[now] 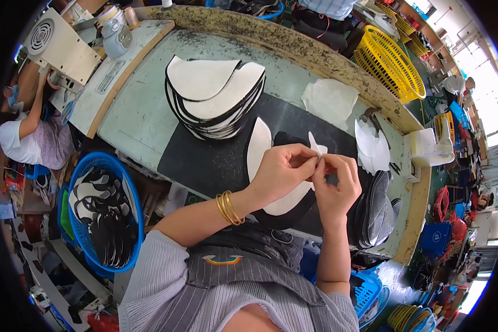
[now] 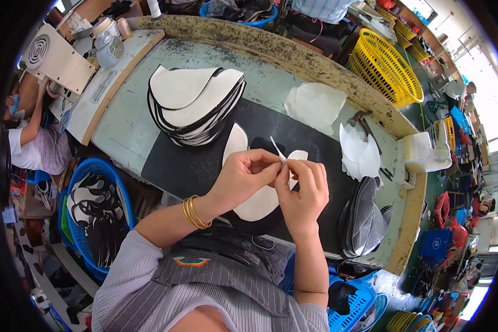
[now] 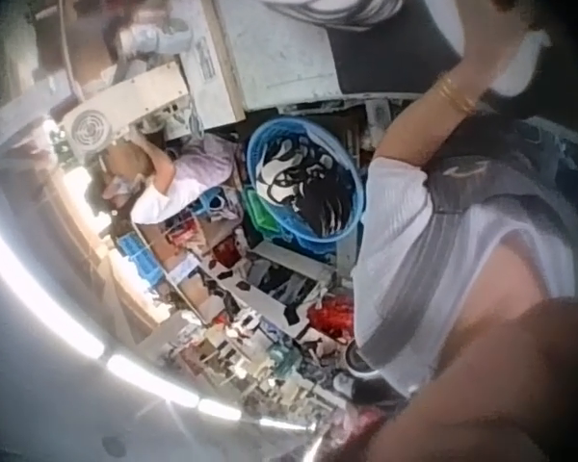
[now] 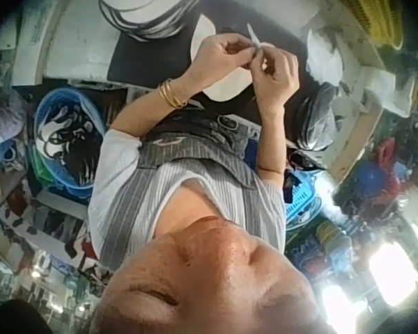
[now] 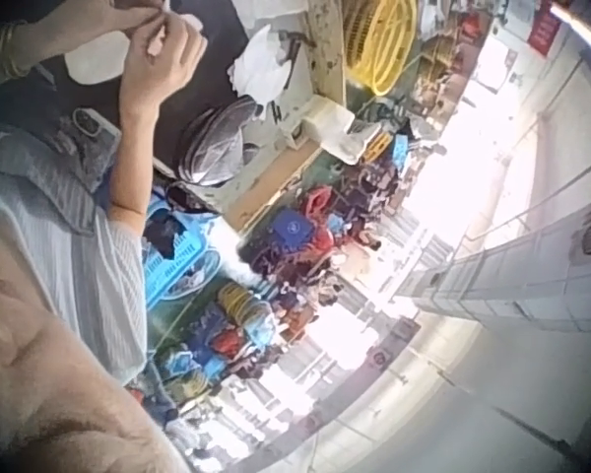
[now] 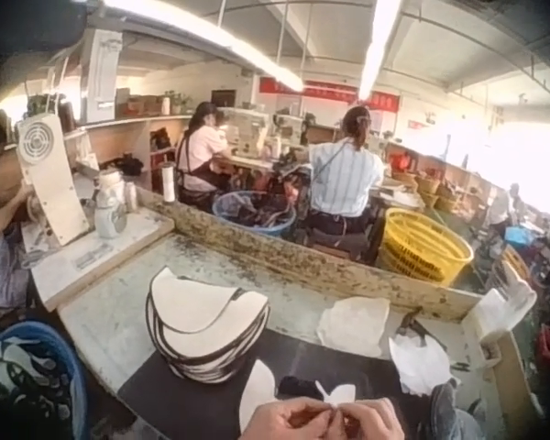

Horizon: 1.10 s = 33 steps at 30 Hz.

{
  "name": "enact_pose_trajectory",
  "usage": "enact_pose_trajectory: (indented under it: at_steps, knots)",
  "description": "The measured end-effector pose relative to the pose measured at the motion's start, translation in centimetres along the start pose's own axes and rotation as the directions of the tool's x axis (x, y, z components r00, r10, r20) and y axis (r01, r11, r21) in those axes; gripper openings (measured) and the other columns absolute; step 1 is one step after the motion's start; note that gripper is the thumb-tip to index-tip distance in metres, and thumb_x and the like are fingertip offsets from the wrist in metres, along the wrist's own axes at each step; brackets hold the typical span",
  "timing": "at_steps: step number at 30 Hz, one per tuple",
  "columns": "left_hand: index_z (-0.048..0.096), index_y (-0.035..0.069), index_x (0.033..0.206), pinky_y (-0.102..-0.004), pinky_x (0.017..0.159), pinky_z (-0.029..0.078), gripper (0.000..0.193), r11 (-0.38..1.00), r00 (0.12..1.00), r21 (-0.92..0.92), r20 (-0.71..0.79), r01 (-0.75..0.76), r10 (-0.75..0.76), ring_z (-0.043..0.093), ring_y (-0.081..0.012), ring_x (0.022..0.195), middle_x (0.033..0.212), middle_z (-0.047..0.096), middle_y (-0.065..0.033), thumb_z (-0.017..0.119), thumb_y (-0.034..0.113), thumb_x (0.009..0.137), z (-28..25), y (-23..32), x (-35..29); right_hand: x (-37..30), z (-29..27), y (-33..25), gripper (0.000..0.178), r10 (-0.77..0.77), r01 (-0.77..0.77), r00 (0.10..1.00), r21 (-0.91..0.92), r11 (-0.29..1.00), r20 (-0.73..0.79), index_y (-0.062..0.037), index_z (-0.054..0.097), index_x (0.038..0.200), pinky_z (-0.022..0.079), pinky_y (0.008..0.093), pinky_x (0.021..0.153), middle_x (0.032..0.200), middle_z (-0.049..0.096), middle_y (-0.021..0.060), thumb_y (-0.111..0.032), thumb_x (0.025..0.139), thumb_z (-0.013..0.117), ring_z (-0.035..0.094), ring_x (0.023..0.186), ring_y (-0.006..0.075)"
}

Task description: Aligning and layering fabric and leather components for shoe uppers at a manufacturing station.

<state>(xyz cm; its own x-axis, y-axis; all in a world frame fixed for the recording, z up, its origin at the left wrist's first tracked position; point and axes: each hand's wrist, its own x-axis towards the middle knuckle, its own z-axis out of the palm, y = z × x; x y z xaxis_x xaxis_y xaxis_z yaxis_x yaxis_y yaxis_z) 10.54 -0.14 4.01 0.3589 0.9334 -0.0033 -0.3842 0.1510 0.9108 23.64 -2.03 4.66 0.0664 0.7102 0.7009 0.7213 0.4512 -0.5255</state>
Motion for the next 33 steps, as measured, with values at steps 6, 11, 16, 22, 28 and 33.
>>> enact_pose_trajectory:
  at_steps: [6,11,16,22,28,33]
  knots:
    - [0.061,-0.005,0.102,-0.0254,0.069,0.057,0.017,0.989,0.993,-0.13,-0.085,0.071,-0.083,0.066,-0.0139,0.076,0.087,0.065,-0.008,0.061,0.003,0.086,-0.1,-0.8,-0.1,-0.4,-0.8,1.3,0.01,0.372,-0.34,0.927,0.322,0.884,-0.041,0.0025,0.062,0.086,0.045,0.021,0.064,0.083,0.06,0.0049,0.008,0.077,0.064,0.055,0.071,0.0091]
    - [0.05,-0.002,0.094,-0.0274,0.067,0.057,0.015,0.972,0.998,-0.226,0.02,0.062,-0.059,0.065,-0.0132,0.073,0.083,0.06,-0.0062,0.062,0.005,0.088,-0.7,0.1,0.8,0.2,-0.4,0.5,0.008,0.437,-0.516,0.854,0.559,0.649,0.281,0.0029,0.06,0.09,0.043,0.0191,0.068,0.086,0.057,0.0031,0.004,0.082,0.062,0.053,0.077,0.0066]
    - [0.05,-0.002,0.084,-0.0251,0.064,0.056,0.009,0.947,0.942,0.147,-0.135,-0.286,0.306,0.065,-0.0126,0.071,0.08,0.059,-0.0058,0.058,-0.001,0.087,-1.6,-1.4,1.5,1.4,2.6,-0.4,0.008,0.478,-0.546,0.832,0.56,0.623,0.28,0.0019,0.06,0.091,0.044,0.0219,0.066,0.077,0.058,0.0016,-0.002,0.085,0.061,0.052,0.07,0.0087]
    - [0.046,-0.001,0.081,-0.0262,0.065,0.058,0.013,0.824,0.776,0.366,-0.315,-0.432,0.546,0.062,-0.0082,0.071,0.076,0.056,-0.0028,0.055,0.001,0.091,-5.5,-2.0,2.4,4.8,6.3,5.0,0.009,0.273,-0.275,0.961,0.145,0.95,0.034,0.0015,0.057,0.082,0.04,0.0278,0.055,0.066,0.053,0.0105,-0.006,0.087,0.059,0.046,0.056,0.0155]
    - [0.044,0.005,0.079,-0.0158,0.054,0.041,0.018,0.822,0.694,0.412,-0.453,-0.394,0.559,0.041,0.0003,0.057,0.069,0.047,0.0044,0.056,0.007,0.093,-8.7,-0.6,-0.2,5.2,2.6,22.0,0.02,0.289,-0.226,0.957,-0.529,0.818,0.038,0.0013,0.059,0.091,0.046,0.041,0.071,0.077,0.058,0.0157,-0.018,0.087,0.062,0.057,0.074,0.0321]
    - [0.056,-0.001,0.096,-0.0188,0.065,0.048,0.011,0.933,0.885,0.227,-0.314,-0.281,0.343,0.058,-0.004,0.078,0.087,0.061,-0.0021,0.06,0.008,0.091,-6.9,0.4,-3.1,3.4,0.3,5.1,0.041,0.253,-0.251,0.954,-0.035,0.967,0.163,-0.0024,0.057,0.109,0.047,0.0394,0.081,0.101,0.059,0.012,-0.008,0.074,0.075,0.058,0.091,0.0279]
